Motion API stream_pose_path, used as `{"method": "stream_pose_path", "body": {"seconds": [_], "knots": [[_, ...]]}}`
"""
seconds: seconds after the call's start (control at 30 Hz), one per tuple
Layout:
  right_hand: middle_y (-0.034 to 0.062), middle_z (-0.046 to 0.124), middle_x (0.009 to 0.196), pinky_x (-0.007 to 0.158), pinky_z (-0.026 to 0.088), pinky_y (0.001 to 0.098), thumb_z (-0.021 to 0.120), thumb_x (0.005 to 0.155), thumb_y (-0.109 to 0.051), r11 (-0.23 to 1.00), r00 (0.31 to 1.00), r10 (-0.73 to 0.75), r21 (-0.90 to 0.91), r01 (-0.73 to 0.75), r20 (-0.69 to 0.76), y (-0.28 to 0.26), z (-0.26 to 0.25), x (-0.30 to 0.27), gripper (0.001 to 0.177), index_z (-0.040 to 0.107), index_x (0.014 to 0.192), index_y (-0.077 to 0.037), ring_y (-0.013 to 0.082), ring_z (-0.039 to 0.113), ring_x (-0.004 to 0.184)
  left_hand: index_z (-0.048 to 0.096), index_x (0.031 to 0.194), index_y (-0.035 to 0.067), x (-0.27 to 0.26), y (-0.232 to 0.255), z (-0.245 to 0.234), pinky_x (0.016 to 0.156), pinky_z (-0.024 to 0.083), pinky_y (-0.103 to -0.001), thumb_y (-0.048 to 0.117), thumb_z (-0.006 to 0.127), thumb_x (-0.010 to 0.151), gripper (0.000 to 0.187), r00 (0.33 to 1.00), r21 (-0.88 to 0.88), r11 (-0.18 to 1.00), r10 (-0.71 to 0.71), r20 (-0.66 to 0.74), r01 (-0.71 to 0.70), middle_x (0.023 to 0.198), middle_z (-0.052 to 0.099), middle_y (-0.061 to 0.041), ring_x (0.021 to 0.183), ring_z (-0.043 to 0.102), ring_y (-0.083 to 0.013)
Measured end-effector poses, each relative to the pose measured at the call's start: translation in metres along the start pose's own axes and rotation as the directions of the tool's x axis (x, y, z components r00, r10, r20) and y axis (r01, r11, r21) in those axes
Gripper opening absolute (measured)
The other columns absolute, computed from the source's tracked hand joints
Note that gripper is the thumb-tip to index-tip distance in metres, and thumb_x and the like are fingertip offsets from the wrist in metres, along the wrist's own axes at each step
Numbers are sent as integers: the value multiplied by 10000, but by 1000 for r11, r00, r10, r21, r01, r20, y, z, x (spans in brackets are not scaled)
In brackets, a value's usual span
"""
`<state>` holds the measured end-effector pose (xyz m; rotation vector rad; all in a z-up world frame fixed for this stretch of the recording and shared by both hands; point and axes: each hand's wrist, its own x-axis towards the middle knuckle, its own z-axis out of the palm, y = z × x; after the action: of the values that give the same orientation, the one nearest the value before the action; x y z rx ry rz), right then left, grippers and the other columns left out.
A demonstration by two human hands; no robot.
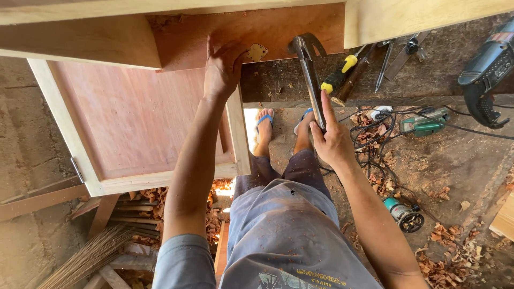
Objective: The person hammers hinge plates into place on a wooden cabinet, then uses a screwdriver to drive screws securing the hinges to the cabinet and drawer front. They fit the drawer into the cabinet, adjust its position, and finally set the assembled piece down on the wood-shaving-covered floor.
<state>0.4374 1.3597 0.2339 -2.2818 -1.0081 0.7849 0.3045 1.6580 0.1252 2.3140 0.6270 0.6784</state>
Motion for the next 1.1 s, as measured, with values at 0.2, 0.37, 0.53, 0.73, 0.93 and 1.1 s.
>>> {"method": "stream_pose_path", "body": {"seconds": [0.2,0.37,0.53,0.73,0.93,1.1], "knots": [[164,770,899,646,648,398,623,1018,-201,997,996,77,22,-78,38,-4,0,-3,791,154,1655,-219,315,777,728,737,1072,87,5,10,-5,1230,252,-511,68,649,1018,105,998,-29,998,-50,27,51,1078,775,-81,977,748,-243],[204,757,1070,693,653,385,616,1050,-177,985,989,-146,85,147,-19,-13,3,-10,766,169,1671,-136,314,780,828,734,1073,83,5,12,-5,1184,260,-514,82,675,987,105,1000,0,1000,-5,-16,5,1084,757,-102,995,727,-276],[201,765,1096,742,649,403,610,1050,-177,970,980,-198,147,195,0,-43,-6,-11,712,224,1640,-74,320,788,880,716,1035,79,8,16,-6,1200,297,-498,79,676,995,56,998,-15,998,-61,22,61,1009,749,-90,961,715,-289],[301,658,1346,868,630,421,619,1060,-164,926,927,-368,56,373,-73,-53,-4,-7,697,253,1645,-67,381,747,1052,745,1093,96,7,15,-4,1207,204,-569,77,649,990,142,995,-17,996,-87,48,88,982,754,-60,969,722,-270],[227,730,1171,759,634,393,594,1057,-190,977,977,-204,77,200,59,-37,13,1,701,234,1650,-88,321,779,884,748,1097,113,2,5,3,1230,197,-574,118,675,1005,118,999,35,999,-33,21,32,1105,745,-71,1034,701,-277],[271,711,1237,763,647,412,602,1076,-180,933,934,-352,62,355,-61,-43,5,-6,702,222,1662,-107,346,774,912,758,1069,121,5,13,-2,1233,209,-558,108,680,993,109,998,20,999,-47,36,47,1071,757,-59,1015,716,-255]]}}
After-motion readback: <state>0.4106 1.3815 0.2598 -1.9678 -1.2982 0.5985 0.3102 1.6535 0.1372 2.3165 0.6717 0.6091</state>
